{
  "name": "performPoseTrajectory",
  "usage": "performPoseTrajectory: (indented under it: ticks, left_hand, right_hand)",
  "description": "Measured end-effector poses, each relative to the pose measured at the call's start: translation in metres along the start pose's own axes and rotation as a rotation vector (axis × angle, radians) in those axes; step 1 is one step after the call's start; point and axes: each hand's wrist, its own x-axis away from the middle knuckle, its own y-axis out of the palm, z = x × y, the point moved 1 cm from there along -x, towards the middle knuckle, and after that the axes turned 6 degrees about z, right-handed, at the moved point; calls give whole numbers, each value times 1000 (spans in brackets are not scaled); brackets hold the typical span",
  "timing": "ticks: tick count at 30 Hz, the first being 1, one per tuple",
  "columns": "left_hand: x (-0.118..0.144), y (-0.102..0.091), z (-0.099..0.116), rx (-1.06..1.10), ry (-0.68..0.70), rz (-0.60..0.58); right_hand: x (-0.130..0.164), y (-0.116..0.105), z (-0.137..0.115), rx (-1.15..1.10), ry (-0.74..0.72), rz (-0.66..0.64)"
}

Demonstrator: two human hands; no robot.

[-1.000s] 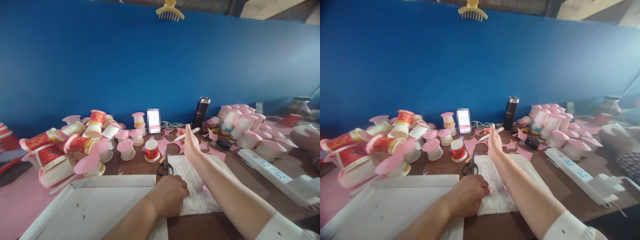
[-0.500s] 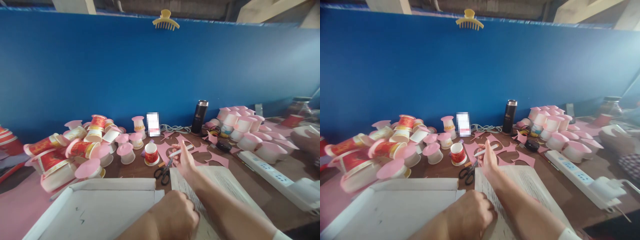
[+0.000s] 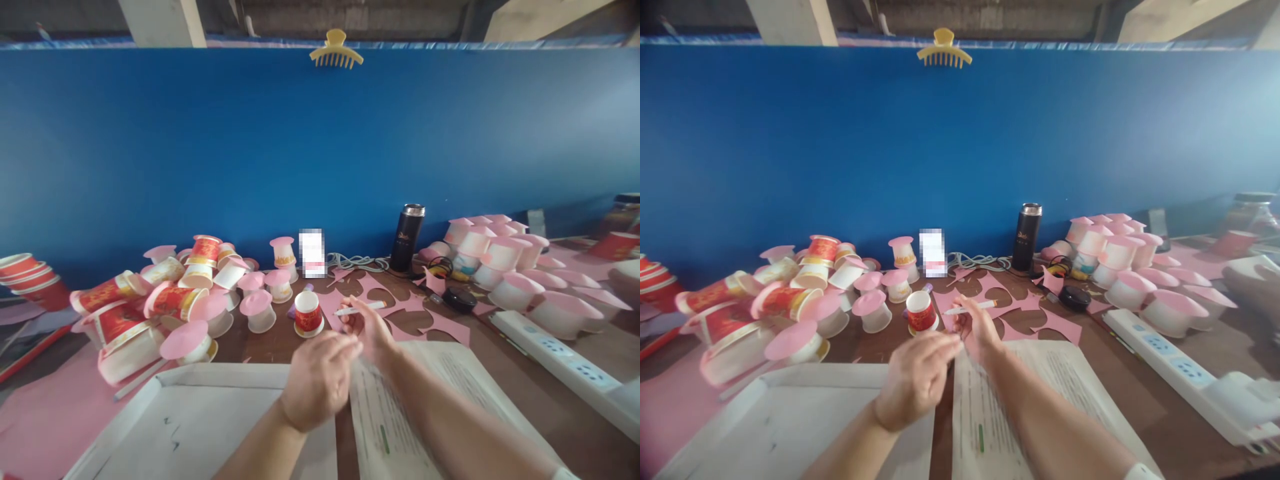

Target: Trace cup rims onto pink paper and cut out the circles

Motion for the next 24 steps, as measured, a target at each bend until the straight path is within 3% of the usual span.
performPoseTrajectory:
  ticks: [4, 7, 18, 24]
  left_hand:
    - [-4, -8, -28, -223, -195, 266]
    - [-3, -4, -46, -323, -351, 380]
    - [12, 30, -80, -78, -542, 198]
    - [13, 25, -82, 17, -661, 269]
  right_hand:
    - [1, 0, -1, -29, 9, 20]
    - [3, 3, -3, -39, 36, -30]
    - [2, 7, 1, 4, 16, -101]
    - [2, 7, 1, 27, 11, -133]
